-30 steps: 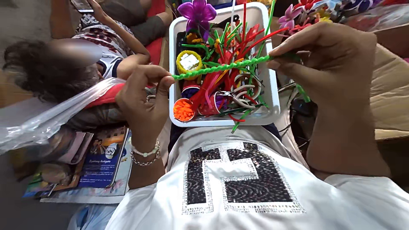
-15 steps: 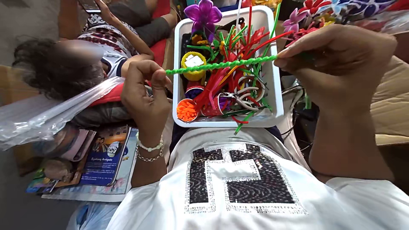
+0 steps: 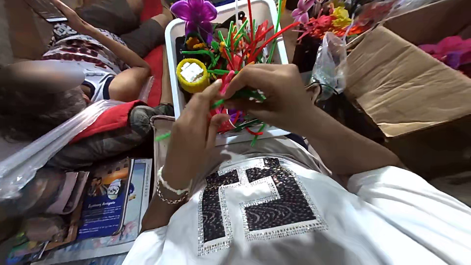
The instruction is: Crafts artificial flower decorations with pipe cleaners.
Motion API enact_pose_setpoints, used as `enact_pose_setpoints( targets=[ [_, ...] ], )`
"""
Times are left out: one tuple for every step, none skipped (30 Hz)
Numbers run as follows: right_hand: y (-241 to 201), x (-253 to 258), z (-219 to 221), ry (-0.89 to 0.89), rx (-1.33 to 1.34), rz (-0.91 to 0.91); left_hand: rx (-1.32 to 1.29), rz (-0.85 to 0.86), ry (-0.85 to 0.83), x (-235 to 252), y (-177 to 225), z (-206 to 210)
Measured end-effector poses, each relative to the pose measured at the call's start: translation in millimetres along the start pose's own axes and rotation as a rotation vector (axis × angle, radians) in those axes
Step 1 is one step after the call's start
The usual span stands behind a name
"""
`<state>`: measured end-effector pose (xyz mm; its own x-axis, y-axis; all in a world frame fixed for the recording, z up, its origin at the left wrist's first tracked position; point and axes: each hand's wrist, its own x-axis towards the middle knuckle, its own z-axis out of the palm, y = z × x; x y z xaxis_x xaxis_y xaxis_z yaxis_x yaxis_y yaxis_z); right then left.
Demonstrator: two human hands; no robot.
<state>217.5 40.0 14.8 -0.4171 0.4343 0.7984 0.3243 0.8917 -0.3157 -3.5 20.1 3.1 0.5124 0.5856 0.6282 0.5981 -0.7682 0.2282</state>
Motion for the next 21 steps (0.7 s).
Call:
enact_pose_setpoints(
  targets=[
    [-0.4, 0.9, 1.7, -0.008, 0.007, -0.007, -0.025, 0.005, 0.011, 0.2, -1.2, 3.3],
    [0.8, 1.4, 1.4, -0.016, 0.013, -0.006, -0.038, 0.009, 0.02, 0.3, -4.3, 3.8],
    [3.2, 1.4, -0.5, -0.024, 0.024, 0.005, -0.034, 0.008, 0.017, 0.3, -7.4, 1.2],
    [6.1, 1.0, -3.4, -0.033, 0.035, 0.025, -0.015, -0.001, 0.012, 0.0, -10.0, -2.2],
    [9.0, 0.1, -6.6, -0.044, 0.055, 0.047, 0.01, -0.012, 0.014, -0.6, -12.0, -5.4],
    [11.5, -1.0, -9.7, -0.053, 0.079, 0.069, 0.029, -0.019, 0.025, -1.4, -13.4, -7.5],
    [13.1, -2.2, -12.7, -0.062, 0.092, 0.091, 0.044, -0.02, 0.042, -2.1, -14.8, -8.6],
    [13.9, -3.3, -15.2, -0.062, 0.097, 0.107, 0.055, -0.018, 0.061, -2.5, -15.6, -9.2],
    [14.6, -4.3, -17.2, -0.055, 0.101, 0.112, 0.071, -0.018, 0.077, -2.7, -15.8, -10.3],
    [15.5, -5.2, -18.9, -0.043, 0.106, 0.113, 0.089, -0.021, 0.097, -2.9, -15.8, -10.9],
    [16.8, -6.2, -20.7, -0.025, 0.107, 0.114, 0.107, -0.027, 0.122, -3.0, -16.4, -11.7],
    [18.1, -7.1, -22.9, -0.004, 0.106, 0.118, 0.12, -0.035, 0.147, -3.1, -17.6, -12.9],
    [19.9, -7.8, -25.6, 0.019, 0.105, 0.122, 0.129, -0.041, 0.171, -3.2, -20.0, -14.9],
    [22.1, -8.7, -29.2, 0.04, 0.097, 0.13, 0.136, -0.049, 0.19, -3.2, -22.9, -17.6],
    [24.8, -9.5, -33.1, 0.059, 0.081, 0.133, 0.143, -0.052, 0.207, -3.4, -26.8, -20.8],
    [27.0, -10.6, -37.4, 0.075, 0.063, 0.137, 0.151, -0.054, 0.22, -3.6, -30.3, -24.0],
    [29.5, -11.9, -41.4, 0.089, 0.056, 0.138, 0.164, -0.056, 0.229, -3.9, -33.1, -27.1],
    [31.9, -13.4, -45.1, 0.099, 0.056, 0.139, 0.175, -0.061, 0.234, -4.6, -35.0, -30.1],
    [33.5, -14.8, -48.4, 0.107, 0.057, 0.145, 0.189, -0.07, 0.234, -6.2, -36.5, -33.2],
    [34.1, -15.8, -51.3, 0.117, 0.056, 0.153, 0.208, -0.089, 0.224, -8.7, -37.6, -36.7],
    [34.2, -16.3, -53.9, 0.127, 0.049, 0.16, 0.214, -0.102, 0.227, -10.1, -39.2, -39.7]
  ],
)
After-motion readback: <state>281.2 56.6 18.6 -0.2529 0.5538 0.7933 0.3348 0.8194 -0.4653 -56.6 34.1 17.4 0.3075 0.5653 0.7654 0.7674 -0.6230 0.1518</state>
